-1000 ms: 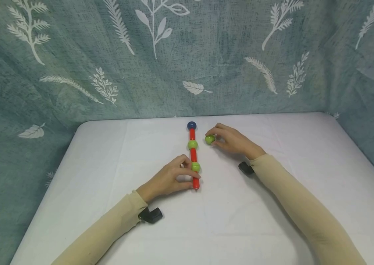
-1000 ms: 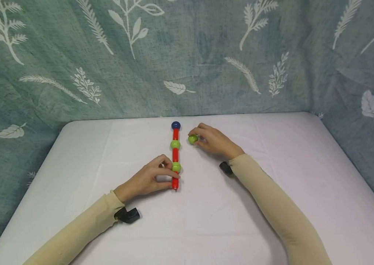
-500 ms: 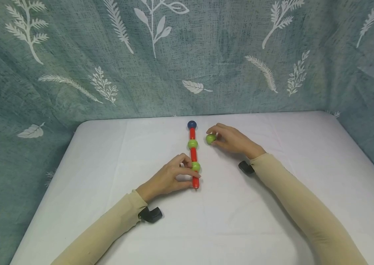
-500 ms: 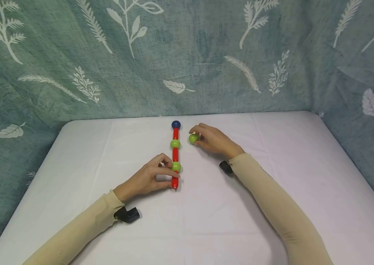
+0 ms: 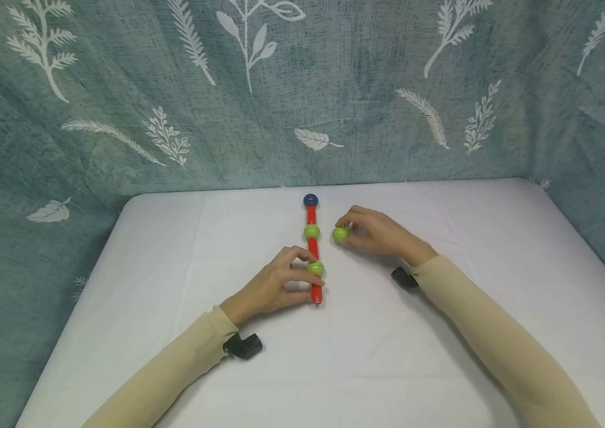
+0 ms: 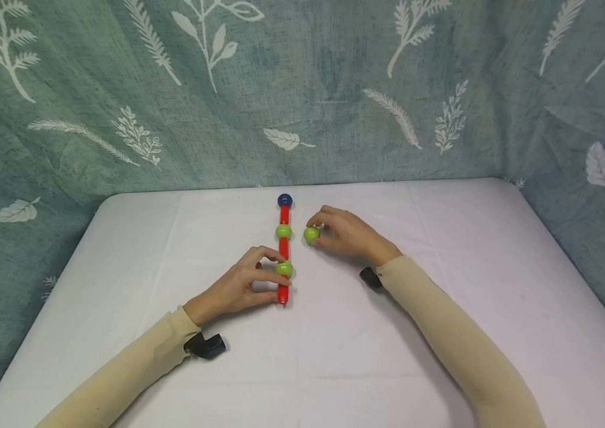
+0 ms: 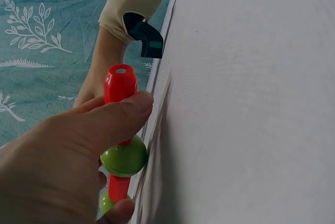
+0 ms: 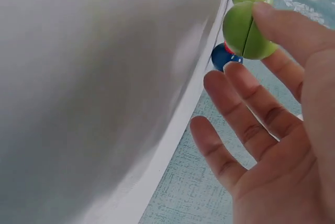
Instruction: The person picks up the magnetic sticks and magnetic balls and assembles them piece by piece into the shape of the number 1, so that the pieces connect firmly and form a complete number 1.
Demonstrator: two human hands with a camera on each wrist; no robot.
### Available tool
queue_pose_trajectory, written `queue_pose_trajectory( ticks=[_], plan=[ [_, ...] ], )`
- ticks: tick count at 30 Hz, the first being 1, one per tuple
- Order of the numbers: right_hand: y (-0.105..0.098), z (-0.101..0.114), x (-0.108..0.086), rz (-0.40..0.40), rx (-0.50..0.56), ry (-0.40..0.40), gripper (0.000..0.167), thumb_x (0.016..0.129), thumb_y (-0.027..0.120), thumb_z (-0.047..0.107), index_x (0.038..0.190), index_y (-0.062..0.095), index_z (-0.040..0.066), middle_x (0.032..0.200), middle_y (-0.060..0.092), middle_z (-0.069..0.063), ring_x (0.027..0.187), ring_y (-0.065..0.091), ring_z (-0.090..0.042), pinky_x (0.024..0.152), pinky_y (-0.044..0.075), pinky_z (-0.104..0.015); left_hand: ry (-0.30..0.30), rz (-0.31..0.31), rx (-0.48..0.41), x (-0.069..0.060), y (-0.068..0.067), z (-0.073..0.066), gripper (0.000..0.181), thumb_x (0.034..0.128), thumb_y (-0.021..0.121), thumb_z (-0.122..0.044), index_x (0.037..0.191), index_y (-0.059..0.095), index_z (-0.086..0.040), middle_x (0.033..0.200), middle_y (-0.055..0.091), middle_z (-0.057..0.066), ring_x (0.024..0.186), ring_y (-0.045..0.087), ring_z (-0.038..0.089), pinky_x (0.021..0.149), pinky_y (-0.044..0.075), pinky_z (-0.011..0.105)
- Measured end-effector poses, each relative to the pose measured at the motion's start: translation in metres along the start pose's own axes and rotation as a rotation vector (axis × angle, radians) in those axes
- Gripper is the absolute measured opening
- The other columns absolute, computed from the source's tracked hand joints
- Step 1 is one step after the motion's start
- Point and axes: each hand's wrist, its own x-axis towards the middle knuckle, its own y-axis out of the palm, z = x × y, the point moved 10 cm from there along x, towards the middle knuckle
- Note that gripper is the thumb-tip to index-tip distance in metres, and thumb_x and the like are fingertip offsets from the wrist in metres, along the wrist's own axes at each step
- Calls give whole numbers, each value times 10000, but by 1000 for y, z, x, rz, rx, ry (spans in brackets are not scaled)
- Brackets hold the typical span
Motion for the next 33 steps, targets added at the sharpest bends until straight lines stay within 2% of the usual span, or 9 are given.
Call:
queue_pose_trajectory(
  ticks=[11,18,24,33],
  plan=[
    [7,10,-11,41,-1,-22,299,866,752,178,1145,661,121,1062,671,4,978,619,-181,870,504,-381,-4,7,-6,-1,-1,0,285,821,806,-218,1096,748,-260,1267,524,16,1241,447,152,1013,475,363],
    [7,11,-14,50,-15,-26,359,875,742,174,1213,655,90,1057,662,-14,966,614,-200,861,501,-377,-19,23,-8,0,2,2,280,827,801,-222,1098,746,-261,1274,522,9,1237,458,141,1011,477,351],
    [5,13,-19,12,1,-50,305,866,753,171,1160,679,139,1026,634,23,954,606,-184,848,503,-371,24,6,15,0,1,-2,287,819,808,-224,1096,744,-257,1271,524,26,1230,465,168,981,491,370],
    [1,25,-33,-15,66,-80,339,842,780,167,1165,679,169,1033,632,53,956,609,-163,846,519,-386,24,0,27,0,1,-1,288,810,817,-241,1089,750,-259,1263,515,31,1225,449,167,973,492,368]
  ],
)
